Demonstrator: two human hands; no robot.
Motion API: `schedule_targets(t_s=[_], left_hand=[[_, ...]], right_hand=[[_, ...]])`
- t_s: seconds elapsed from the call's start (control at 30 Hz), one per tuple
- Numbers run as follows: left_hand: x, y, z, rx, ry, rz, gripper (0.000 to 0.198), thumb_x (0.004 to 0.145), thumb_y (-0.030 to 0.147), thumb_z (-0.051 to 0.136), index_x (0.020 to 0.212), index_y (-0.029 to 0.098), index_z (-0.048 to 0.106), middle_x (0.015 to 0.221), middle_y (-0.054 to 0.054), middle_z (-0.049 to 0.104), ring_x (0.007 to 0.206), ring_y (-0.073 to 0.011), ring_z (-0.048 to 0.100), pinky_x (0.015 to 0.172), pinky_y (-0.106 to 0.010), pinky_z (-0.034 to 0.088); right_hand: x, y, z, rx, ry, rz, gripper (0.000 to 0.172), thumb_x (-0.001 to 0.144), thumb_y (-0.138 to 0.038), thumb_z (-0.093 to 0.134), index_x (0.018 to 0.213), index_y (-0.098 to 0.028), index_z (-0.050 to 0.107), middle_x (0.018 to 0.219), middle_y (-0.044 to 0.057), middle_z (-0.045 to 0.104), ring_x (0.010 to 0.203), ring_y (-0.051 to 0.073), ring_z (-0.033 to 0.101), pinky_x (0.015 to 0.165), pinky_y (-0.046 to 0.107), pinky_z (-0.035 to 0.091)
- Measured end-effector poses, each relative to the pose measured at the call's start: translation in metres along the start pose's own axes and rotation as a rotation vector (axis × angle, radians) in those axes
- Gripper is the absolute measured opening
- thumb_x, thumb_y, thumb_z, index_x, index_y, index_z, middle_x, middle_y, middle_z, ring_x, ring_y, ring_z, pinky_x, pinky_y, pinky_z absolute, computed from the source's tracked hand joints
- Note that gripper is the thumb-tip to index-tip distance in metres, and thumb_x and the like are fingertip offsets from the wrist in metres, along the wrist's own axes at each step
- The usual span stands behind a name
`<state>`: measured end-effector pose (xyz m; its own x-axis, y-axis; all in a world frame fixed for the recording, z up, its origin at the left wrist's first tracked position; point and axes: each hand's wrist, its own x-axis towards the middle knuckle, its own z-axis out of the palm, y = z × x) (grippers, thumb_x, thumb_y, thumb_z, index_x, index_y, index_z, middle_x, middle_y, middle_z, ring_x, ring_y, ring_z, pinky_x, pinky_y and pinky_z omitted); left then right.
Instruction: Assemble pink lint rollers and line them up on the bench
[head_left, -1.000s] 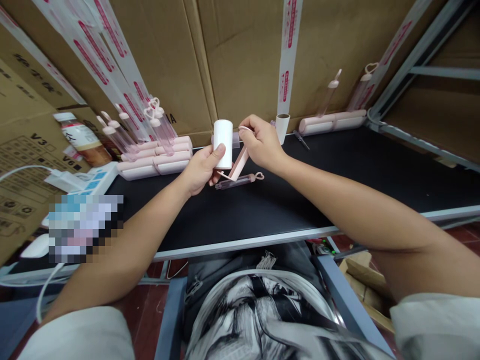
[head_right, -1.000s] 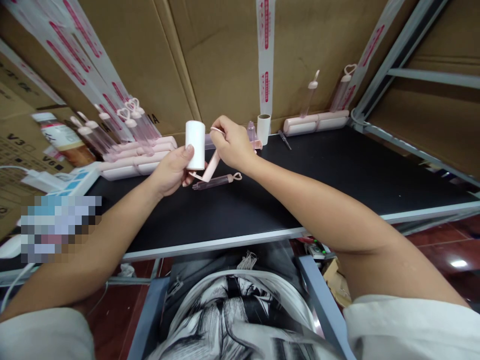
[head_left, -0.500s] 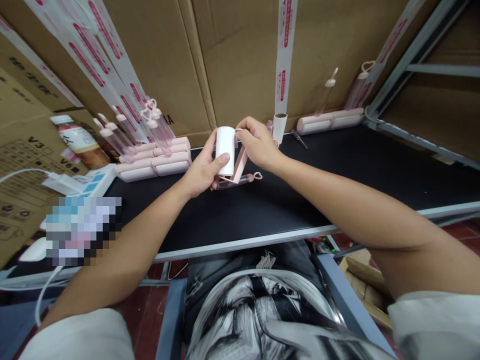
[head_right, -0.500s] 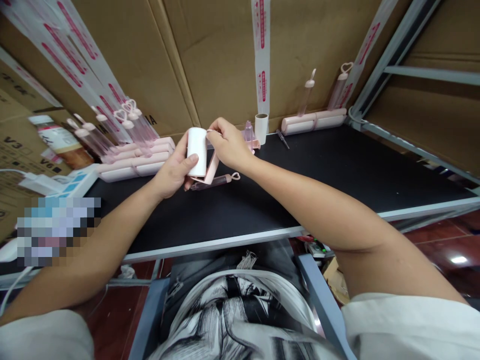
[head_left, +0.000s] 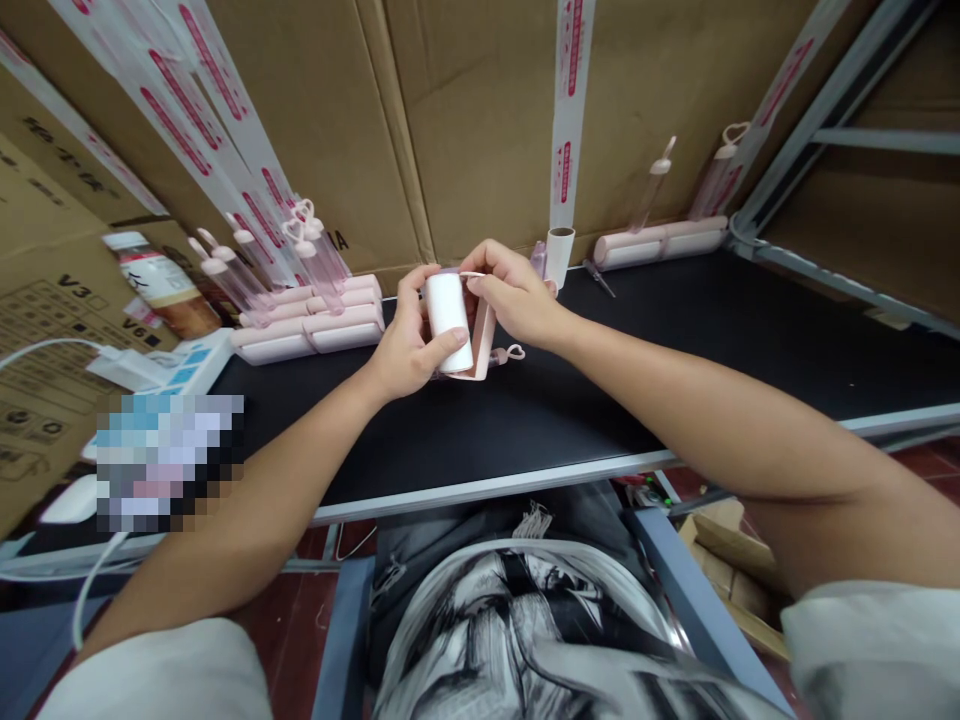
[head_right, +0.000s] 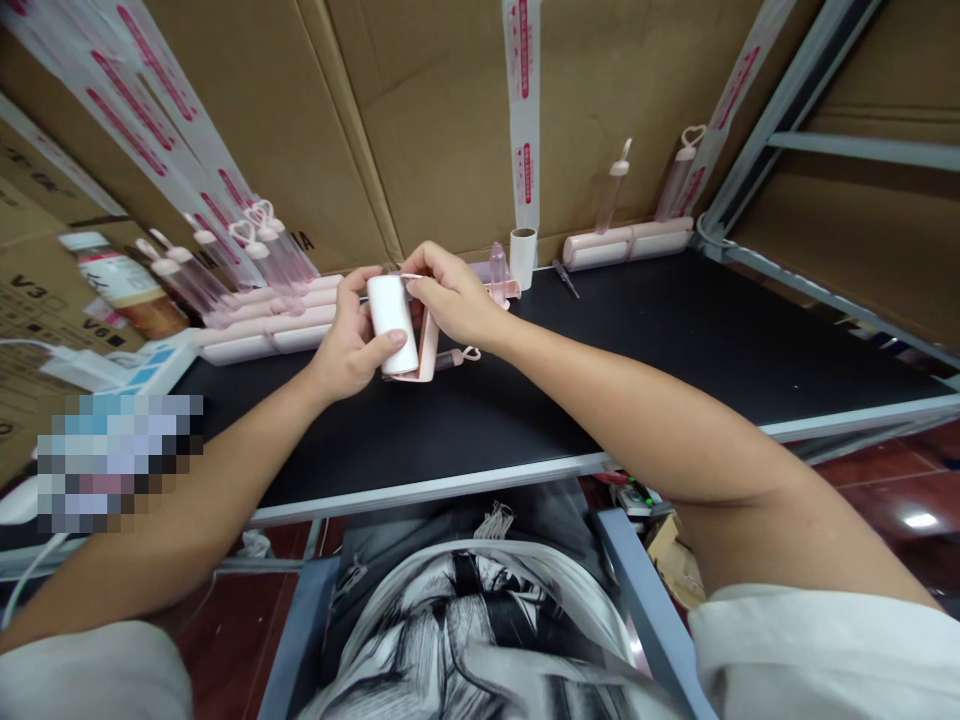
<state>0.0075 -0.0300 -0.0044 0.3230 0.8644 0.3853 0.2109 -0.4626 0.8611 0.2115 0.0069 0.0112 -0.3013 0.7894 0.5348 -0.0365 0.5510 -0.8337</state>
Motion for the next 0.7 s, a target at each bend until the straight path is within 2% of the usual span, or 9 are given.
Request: schedule_targets(t_s=[0.1,0.2,0.33,0.5,0.7], left_hand=[[0.0,0.004,0.002,-0.024,-0.008,0.042,0.095,0.077,0.063,0.087,0.148,0.03,0.034,0.129,-0.012,0.068,0.113,-0.0269,0.074,0.092,-0.034,0.061],[0.0,0.007,0.002,-0.025,0.043,0.019,0.097,0.072,0.068,0.087,0.145,0.03,0.035,0.126,-0.011,0.066,0.111,-0.0275,0.073,0.087,-0.032,0.06],[0.001,0.007,0.002,-0.023,0.043,-0.005,0.099,0.07,0.071,0.088,0.144,0.03,0.036,0.119,-0.009,0.065,0.103,-0.0263,0.072,0.08,-0.031,0.059],[0.002,0.004,0.005,-0.067,-0.028,0.044,0.097,0.074,0.067,0.087,0.146,0.03,0.032,0.12,-0.009,0.064,0.098,-0.0244,0.07,0.079,-0.032,0.058],[0.002,0.004,0.003,-0.055,-0.039,0.028,0.097,0.072,0.068,0.089,0.144,0.031,0.036,0.118,-0.009,0.063,0.102,-0.0266,0.07,0.079,-0.032,0.058]], right_hand=[[0.0,0.0,-0.001,0.06,0.009,-0.028,0.021,0.09,-0.044,0.075,0.096,-0.025,0.066,0.093,0.002,0.071,0.083,0.021,0.067,0.082,0.039,0.06],[0.001,0.005,0.002,0.167,0.051,-0.063,0.039,0.083,-0.058,0.085,0.102,-0.025,0.074,0.104,0.004,0.078,0.099,0.023,0.072,0.096,0.042,0.06],[0.001,0.012,0.013,0.344,0.113,0.02,0.057,0.072,-0.066,0.094,0.11,-0.027,0.078,0.111,0.004,0.081,0.111,0.025,0.074,0.104,0.044,0.06],[-0.003,0.01,0.02,0.501,0.147,0.11,0.058,0.063,-0.057,0.102,0.106,-0.027,0.078,0.106,0.002,0.082,0.107,0.023,0.075,0.103,0.043,0.063],[-0.004,0.004,0.016,0.478,0.154,0.172,0.051,0.065,-0.05,0.103,0.1,-0.026,0.077,0.109,0.004,0.083,0.113,0.026,0.076,0.1,0.044,0.064]])
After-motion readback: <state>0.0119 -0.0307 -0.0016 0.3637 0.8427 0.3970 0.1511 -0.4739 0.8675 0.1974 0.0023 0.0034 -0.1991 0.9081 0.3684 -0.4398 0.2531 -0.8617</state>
